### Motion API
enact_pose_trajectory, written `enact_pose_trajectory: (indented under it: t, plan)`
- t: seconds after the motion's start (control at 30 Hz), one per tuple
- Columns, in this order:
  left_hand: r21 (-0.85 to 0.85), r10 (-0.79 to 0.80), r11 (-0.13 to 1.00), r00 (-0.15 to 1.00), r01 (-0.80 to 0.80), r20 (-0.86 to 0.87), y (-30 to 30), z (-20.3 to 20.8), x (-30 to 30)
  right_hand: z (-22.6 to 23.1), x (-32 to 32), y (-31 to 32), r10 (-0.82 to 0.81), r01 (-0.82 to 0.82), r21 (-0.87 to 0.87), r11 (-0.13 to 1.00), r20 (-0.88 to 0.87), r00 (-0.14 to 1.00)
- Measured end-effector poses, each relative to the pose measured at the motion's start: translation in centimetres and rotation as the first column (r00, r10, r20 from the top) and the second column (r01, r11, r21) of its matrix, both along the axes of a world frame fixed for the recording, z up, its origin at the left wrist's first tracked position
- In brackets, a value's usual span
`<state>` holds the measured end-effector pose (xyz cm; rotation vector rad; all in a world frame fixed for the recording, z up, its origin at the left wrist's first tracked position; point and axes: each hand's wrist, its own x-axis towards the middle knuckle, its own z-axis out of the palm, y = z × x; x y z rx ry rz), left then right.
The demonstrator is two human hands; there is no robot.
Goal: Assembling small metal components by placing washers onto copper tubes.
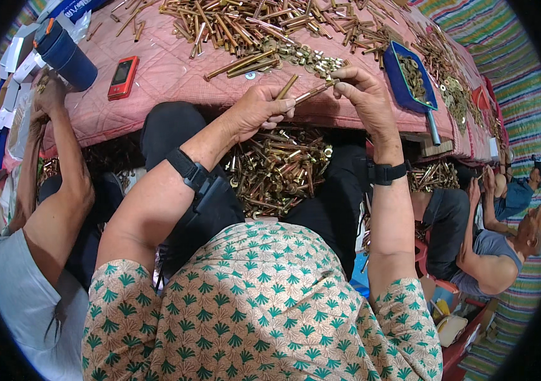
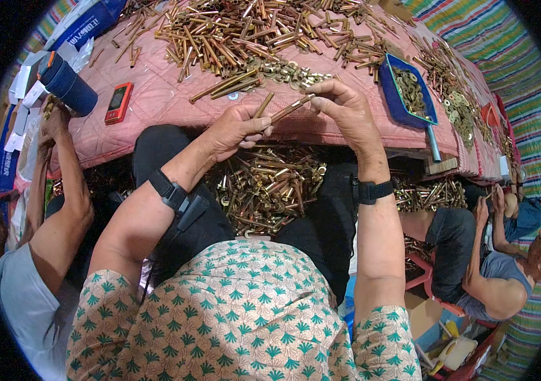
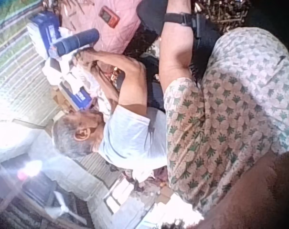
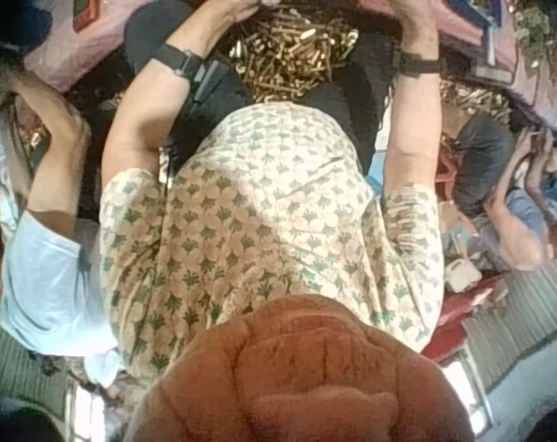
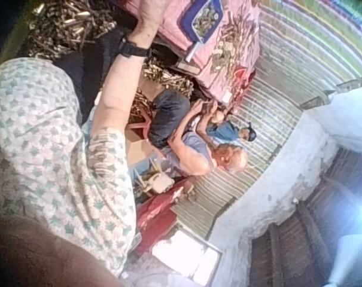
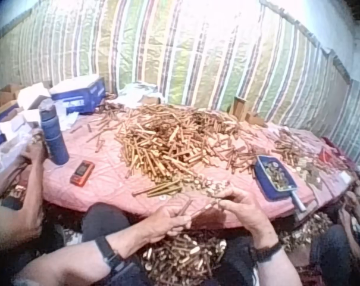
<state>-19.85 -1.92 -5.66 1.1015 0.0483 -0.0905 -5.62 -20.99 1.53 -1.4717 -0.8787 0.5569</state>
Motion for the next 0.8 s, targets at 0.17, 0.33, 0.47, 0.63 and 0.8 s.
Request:
enact_pose_trajectory:
  t: [0.17,0.33,0.47,0.63,0.8]
  plan:
    - [0.051,0.04,0.998,0.999,-0.04,0.011,-0.1,0.2,0.0,-0.3,0.0,0.0,-0.008,0.008,0.011,1.0,0.001,1.0]
    - [0.082,0.039,0.996,0.999,-0.04,0.018,-0.1,0.4,-0.1,-1.2,-0.3,0.4,-0.024,0.037,0.091,0.995,-0.14,0.99]
    - [0.082,0.064,0.995,0.998,-0.065,0.013,-0.1,0.1,0.0,-0.9,-1.0,1.0,-0.054,0.066,0.086,0.994,-0.128,0.99]
    - [0.128,0.076,0.989,0.997,-0.077,0.007,-0.2,0.3,0.1,-1.4,-0.3,1.2,-0.106,0.11,0.046,0.993,-0.083,0.991]
    - [0.123,0.087,0.989,0.996,-0.085,-0.013,-0.3,0.4,0.0,-1.8,-0.7,1.6,-0.075,0.099,0.117,0.988,-0.195,0.978]
